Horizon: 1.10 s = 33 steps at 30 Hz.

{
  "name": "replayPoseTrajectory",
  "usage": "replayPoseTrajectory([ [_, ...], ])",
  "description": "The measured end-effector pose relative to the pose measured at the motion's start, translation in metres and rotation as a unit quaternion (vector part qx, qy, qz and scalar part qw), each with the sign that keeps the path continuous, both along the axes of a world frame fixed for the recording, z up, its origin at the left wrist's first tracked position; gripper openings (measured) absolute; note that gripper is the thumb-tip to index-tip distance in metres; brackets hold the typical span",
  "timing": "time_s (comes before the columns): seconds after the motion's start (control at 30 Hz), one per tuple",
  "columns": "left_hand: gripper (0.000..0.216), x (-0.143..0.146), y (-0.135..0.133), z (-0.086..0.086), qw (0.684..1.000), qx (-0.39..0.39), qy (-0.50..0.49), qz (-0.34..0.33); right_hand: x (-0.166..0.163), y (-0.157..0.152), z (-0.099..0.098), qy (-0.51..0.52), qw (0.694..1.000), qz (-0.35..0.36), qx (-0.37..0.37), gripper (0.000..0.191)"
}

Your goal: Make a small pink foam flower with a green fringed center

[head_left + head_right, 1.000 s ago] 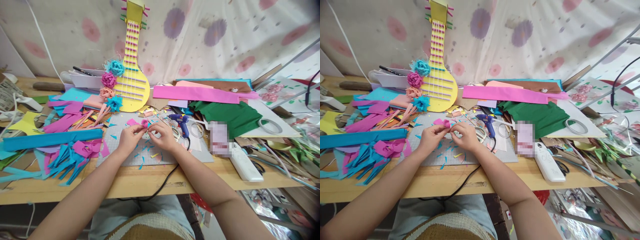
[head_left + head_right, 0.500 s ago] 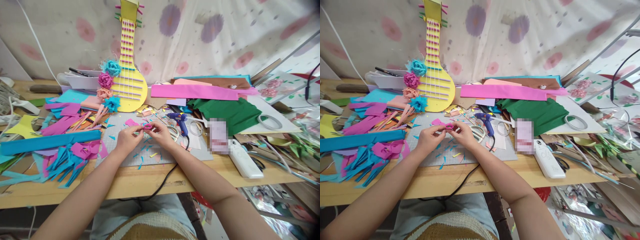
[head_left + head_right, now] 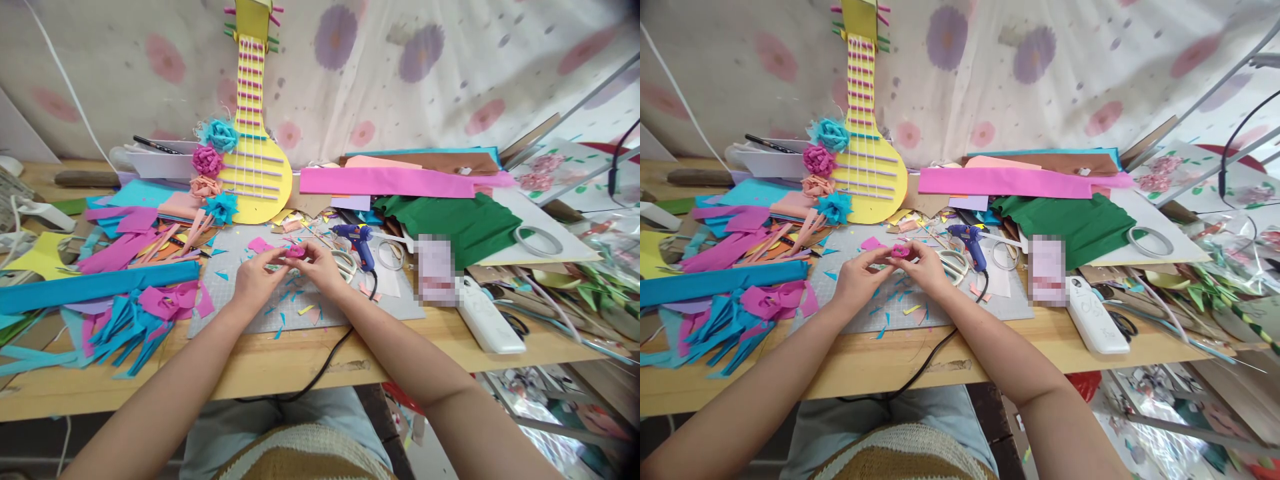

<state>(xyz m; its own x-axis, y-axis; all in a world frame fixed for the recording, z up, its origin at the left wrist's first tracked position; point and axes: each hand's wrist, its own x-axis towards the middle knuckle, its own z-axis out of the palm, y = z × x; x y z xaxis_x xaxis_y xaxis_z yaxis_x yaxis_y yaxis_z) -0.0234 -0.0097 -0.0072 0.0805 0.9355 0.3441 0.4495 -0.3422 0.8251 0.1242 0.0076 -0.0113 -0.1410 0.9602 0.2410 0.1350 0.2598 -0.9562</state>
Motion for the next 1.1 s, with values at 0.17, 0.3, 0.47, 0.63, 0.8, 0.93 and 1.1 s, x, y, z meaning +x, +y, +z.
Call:
replayPoseTrajectory([
  [0.17, 0.036, -0.002, 0.001, -0.002, 1.000, 0.013, 0.009, 0.004, -0.001, -0.003, 0.002, -0.020, 1.000, 0.006, 0.000, 0.027],
  [0.3, 0.024, -0.002, -0.001, -0.004, 0.999, 0.024, 0.033, 0.019, 0.000, -0.002, 0.003, -0.026, 1.000, 0.012, 0.003, 0.028],
  [0.47, 0.021, -0.002, -0.003, -0.003, 0.999, 0.032, 0.008, 0.044, 0.000, -0.002, 0.004, -0.028, 0.999, 0.028, 0.006, 0.030],
  [0.63, 0.025, -0.002, 0.001, -0.007, 0.993, -0.046, -0.107, 0.029, 0.001, -0.005, 0.008, -0.025, 0.999, 0.030, 0.013, 0.035],
  [0.8, 0.036, -0.004, 0.005, -0.007, 0.975, -0.099, -0.199, -0.011, 0.006, -0.006, 0.013, -0.032, 0.998, 0.058, 0.015, 0.037],
  [0.93, 0.037, -0.006, 0.006, -0.005, 0.972, -0.108, -0.209, -0.016, 0.007, -0.006, 0.015, -0.032, 0.995, 0.090, 0.010, 0.040],
  [1.1, 0.025, -0.009, 0.007, -0.005, 0.987, -0.077, -0.140, 0.008, 0.007, -0.008, 0.015, -0.057, 0.993, 0.102, 0.017, 0.035],
])
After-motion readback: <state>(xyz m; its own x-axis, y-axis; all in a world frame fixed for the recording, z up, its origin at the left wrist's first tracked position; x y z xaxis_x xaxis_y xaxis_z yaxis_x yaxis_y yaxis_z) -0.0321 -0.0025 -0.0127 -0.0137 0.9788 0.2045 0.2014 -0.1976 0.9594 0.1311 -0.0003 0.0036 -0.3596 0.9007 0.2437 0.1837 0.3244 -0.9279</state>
